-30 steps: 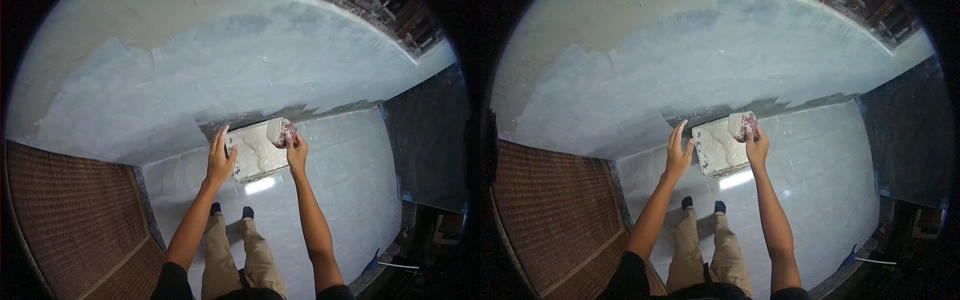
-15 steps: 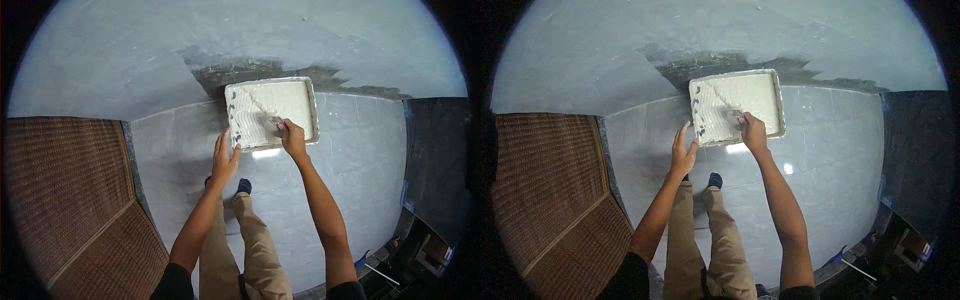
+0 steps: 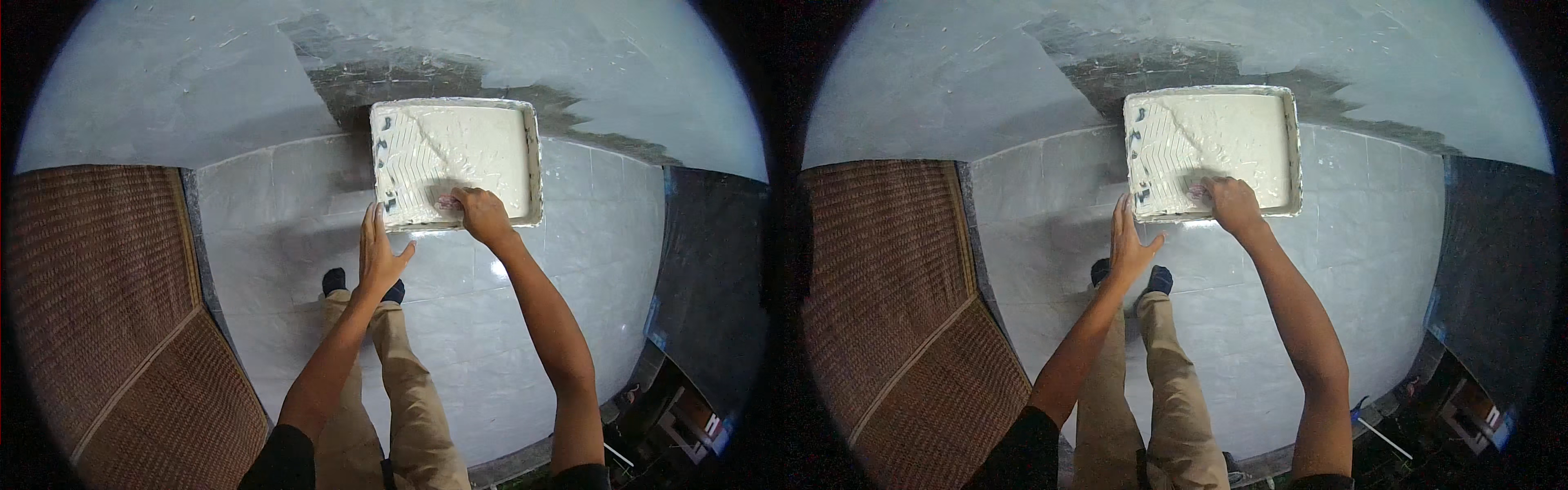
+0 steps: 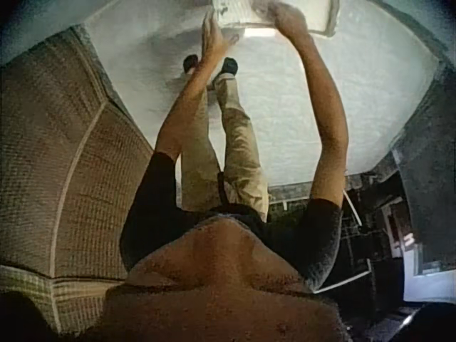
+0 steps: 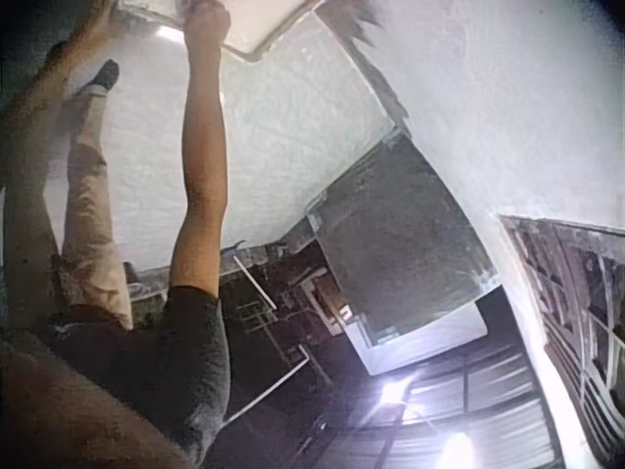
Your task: The person applies and smooths putty onto an exterior wall using a putty knife.
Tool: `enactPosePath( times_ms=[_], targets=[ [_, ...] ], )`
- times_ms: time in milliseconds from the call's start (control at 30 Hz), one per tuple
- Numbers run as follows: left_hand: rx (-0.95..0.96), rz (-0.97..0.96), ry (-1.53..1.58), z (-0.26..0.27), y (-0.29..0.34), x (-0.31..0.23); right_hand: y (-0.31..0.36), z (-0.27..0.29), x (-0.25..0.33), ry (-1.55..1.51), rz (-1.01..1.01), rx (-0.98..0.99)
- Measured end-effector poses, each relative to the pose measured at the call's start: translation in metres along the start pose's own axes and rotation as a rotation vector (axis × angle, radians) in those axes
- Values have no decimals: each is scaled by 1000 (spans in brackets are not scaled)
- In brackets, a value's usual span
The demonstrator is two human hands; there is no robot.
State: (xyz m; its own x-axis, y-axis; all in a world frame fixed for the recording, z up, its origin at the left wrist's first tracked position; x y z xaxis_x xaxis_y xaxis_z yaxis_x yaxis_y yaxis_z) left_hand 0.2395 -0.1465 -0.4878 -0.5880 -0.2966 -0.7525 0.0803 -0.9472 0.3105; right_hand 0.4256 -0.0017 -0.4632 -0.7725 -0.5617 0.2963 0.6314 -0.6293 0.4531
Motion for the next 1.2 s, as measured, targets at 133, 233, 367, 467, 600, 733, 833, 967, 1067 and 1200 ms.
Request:
enactPosePath(
  times_ms=[133,233,367,467,600,733,833,967,1067,1200],
  targets=[
    [-12,-15,-7,-10,-2,9,-2,-2,0,24,31,9],
    [-5,-63,107,-15,-4,13,-9,-3,-8,-59,36,73],
    [12,-69,65,-18,-3,11,-18,2,-13,-78,6,113],
    [11,-81,52,-20,-2,12,-31,10,-19,-115,-20,233],
    [-2,-114,103,-24,-1,13,-50,16,-28,-85,66,385],
    [-35,-146,92,-22,1,14,-63,29,-28,-293,-2,587],
    [-13,-112,94,-18,6,14,-66,50,-15,-246,-21,723],
    [7,-79,146,-15,7,10,-73,50,-27,-217,-59,771],
    [6,-81,141,-14,8,9,-89,27,-54,-106,14,791],
    [9,-86,141,-2,11,9,-89,38,-60,-163,29,858]
  ],
)
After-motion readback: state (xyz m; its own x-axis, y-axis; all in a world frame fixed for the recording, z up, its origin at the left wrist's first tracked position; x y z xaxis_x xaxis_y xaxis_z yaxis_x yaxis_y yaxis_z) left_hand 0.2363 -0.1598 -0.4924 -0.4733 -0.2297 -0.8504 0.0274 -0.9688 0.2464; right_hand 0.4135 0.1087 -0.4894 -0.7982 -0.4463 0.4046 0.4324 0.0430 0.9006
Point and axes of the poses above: each hand's wrist, its own y-axis away from the middle knuckle, its own z-axis out of the back of the hand, x = y × z, the point moved 1 cm from there along -y, towards the middle knuckle, and after that the axes turned 14 degrees about x, right-handed, at the moved point
